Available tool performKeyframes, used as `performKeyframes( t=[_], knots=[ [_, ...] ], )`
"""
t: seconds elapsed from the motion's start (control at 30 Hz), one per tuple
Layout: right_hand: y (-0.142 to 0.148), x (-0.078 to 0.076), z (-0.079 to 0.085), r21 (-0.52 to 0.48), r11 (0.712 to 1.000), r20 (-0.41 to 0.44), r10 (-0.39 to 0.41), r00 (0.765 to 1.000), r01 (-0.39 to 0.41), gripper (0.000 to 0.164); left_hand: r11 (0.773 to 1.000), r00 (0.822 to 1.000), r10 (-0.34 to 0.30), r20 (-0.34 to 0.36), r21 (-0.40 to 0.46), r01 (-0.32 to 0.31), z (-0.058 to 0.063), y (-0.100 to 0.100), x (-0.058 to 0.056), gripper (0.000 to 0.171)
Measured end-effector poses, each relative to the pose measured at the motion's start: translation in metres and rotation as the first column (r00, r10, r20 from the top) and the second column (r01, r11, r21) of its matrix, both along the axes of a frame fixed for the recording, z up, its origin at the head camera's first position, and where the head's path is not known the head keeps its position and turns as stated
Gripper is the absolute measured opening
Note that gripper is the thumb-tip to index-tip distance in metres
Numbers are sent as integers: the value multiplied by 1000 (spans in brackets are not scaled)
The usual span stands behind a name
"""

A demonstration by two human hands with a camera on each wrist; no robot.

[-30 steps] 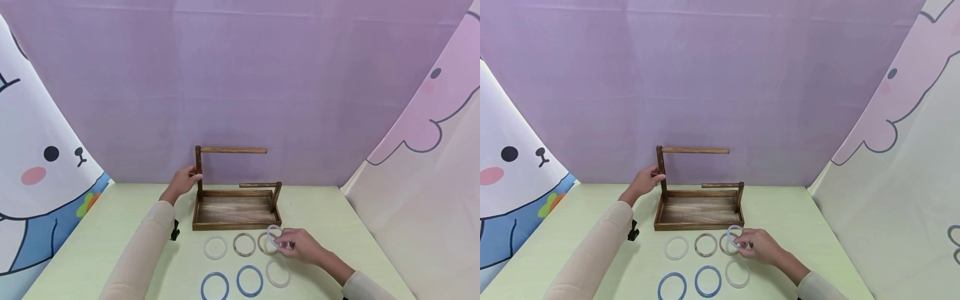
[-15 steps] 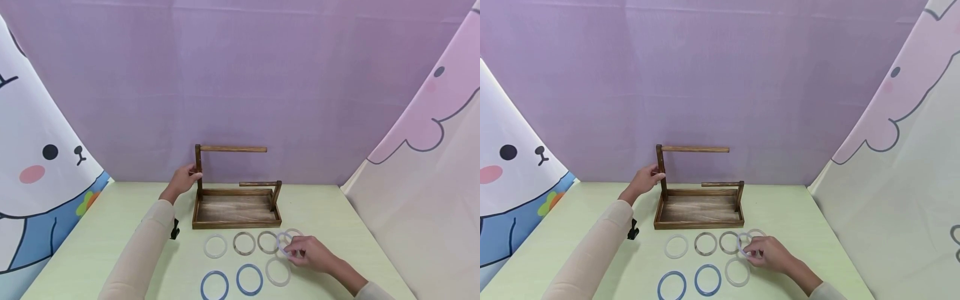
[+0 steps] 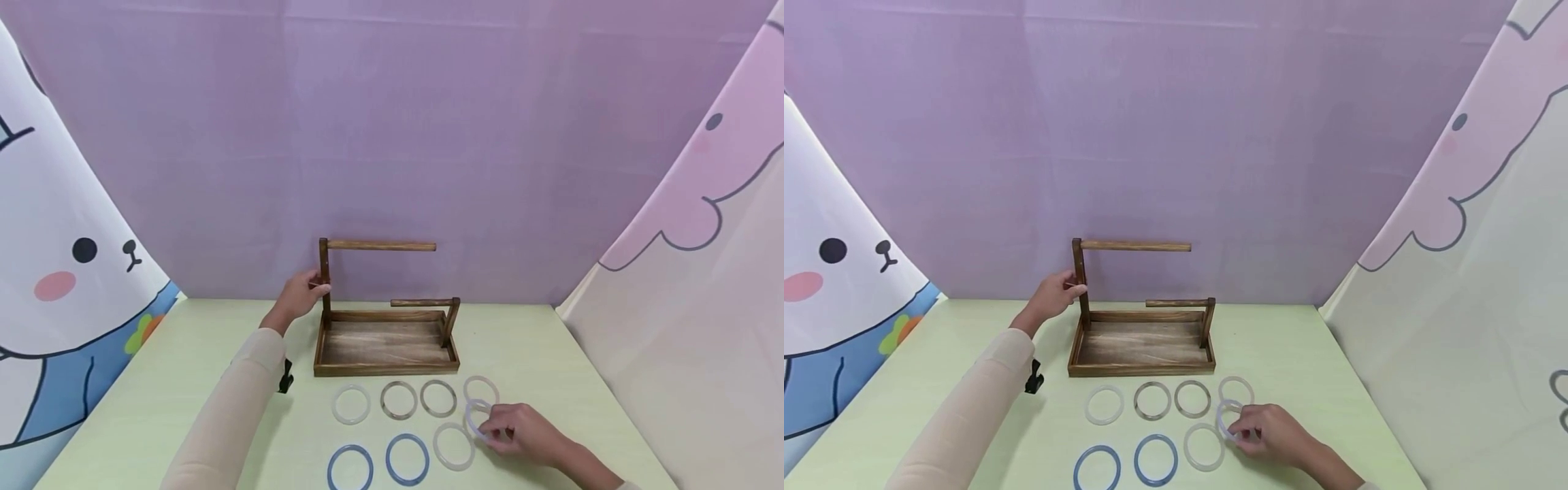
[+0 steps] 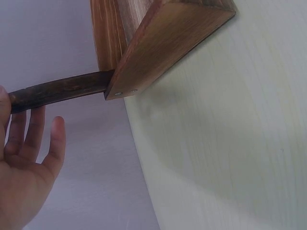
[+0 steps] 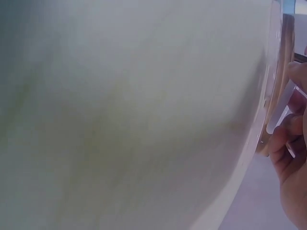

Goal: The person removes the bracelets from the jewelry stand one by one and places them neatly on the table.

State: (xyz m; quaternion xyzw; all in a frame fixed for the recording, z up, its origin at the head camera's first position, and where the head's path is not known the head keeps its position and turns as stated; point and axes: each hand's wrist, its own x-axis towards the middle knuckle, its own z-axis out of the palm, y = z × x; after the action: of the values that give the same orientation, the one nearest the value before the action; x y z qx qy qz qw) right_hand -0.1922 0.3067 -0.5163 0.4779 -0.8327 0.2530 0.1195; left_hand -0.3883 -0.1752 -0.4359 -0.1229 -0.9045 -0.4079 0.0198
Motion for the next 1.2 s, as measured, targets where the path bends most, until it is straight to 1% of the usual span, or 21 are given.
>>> performKeyframes(
  t=[0.2, 0.43, 0.63, 0.77, 0.93, 1.0, 1.1, 1.2],
  knots=[
    [6, 8, -1, 31, 999, 60, -22, 998, 20, 28, 1000, 1000, 0, 8, 8, 0, 0, 0, 0, 30],
    [8, 15, -4, 62, 998, 64, -15, 998, 11, 30, 1000, 1000, -2, 21, 12, 2, 2, 1, 1, 34],
    [12, 16, -5, 91, 996, 98, -14, 995, 5, 30, 1000, 1000, -4, 23, 17, 3, 1, 0, 0, 35],
    [15, 14, -4, 107, 994, 152, -15, 988, -1, 27, 1000, 1000, -5, 23, 28, 5, 2, -1, 0, 36],
    [18, 13, -5, 94, 995, 235, 1, 972, -23, 22, 999, 1000, -10, 21, 31, 9, 2, -1, 1, 35],
    [18, 13, -5, 97, 995, 242, 3, 970, -27, 22, 999, 1000, -9, 21, 32, 8, 2, -1, 1, 35],
    [19, 12, -4, 114, 993, 221, 2, 975, -28, 22, 999, 1000, -6, 19, 31, 6, 1, -2, 1, 37],
    [20, 12, -3, 139, 990, 214, -11, 977, -20, 22, 999, 1000, -2, 31, 41, 1, 0, -2, 1, 42]
  ],
)
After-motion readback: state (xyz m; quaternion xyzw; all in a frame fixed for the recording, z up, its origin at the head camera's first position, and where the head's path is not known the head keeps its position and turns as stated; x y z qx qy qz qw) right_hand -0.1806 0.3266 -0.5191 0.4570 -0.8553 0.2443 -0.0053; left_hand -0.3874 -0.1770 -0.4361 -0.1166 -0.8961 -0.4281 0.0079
